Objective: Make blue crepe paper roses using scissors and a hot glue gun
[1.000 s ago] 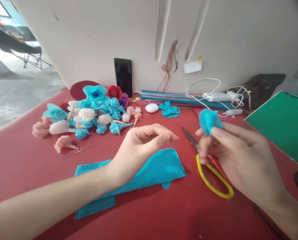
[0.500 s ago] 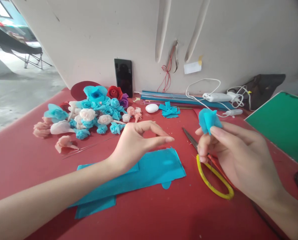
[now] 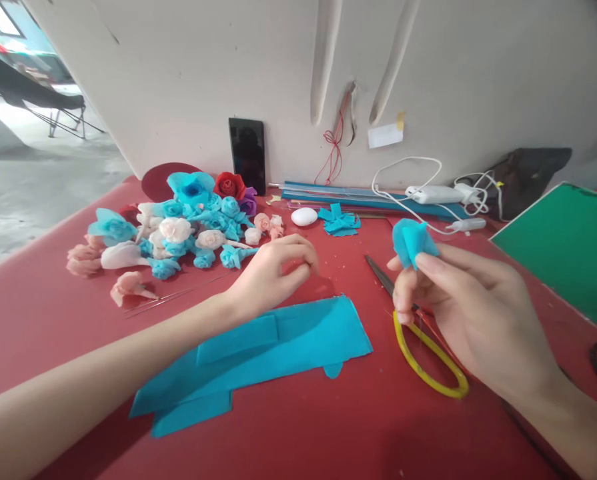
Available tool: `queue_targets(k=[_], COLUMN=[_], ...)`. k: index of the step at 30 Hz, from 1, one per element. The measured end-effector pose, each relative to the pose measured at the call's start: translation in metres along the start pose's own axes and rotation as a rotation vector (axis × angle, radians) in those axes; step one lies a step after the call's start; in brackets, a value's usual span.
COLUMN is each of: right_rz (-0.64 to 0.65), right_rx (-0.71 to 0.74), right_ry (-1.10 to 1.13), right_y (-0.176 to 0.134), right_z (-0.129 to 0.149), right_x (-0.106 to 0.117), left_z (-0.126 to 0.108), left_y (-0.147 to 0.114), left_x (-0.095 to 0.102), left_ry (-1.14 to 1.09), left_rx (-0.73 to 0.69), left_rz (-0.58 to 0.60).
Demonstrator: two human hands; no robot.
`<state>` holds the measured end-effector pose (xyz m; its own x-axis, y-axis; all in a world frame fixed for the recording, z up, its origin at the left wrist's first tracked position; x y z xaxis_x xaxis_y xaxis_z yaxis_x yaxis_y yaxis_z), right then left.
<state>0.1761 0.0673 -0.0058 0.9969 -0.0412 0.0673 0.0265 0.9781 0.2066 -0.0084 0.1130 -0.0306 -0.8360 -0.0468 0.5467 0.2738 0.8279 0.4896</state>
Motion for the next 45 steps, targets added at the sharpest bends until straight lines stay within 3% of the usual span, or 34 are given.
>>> queue_targets(k=[7,13,17,21,30,36,45], right_rz=[0.078,0.164,0.291,0.416,0.432,0.453,0.467], right_rx=[-0.087,-0.134,-0.185,-0.235,-0.218,-0.187,-0.171], right_ry=[0.004,0.084,0.143,0.183,0.121,0.059,0.046], right_y=[-0.001,-0.003,-0.008,-0.014,-0.02,-0.021,-0.024], right_z=[0.0,0.0,-0.005,-0.008,-0.006,-0.003,0.0], right_x=[-0.007,-0.012,-0.017,-0.022,-0.024,-0.025,-0.026], left_z=[-0.003,-0.006,-0.026,-0.043,-0.055,-0.056,-0.057], left_y=[0.0,-0.006,-0.009,-0.012,-0.017,-0.018,-0.018], left_x=[0.005,-0.003,-0.001,0.001,0.008,0.009,0.011], left_ry=[-0.017,-0.261,-0.399,-0.529,-0.581,-0.672,-0.621], left_rx=[0.112,0.235,0.195,0.142,0.037,0.044,0.013], left_rz=[-0.027,0.023,0.034,0.117,0.031,0.078,0.071])
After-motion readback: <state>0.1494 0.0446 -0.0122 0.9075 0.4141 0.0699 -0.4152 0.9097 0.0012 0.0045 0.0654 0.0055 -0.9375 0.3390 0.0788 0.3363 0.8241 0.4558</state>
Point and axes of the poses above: each hand's wrist, its own y-axis towards the middle knuckle, its own x-axis out of the back of the hand, z = x × y, the point moved 5 cm from there along y, towards the middle knuckle, and after that the axes turned 10 degrees about -z, right-handed, at the moved point
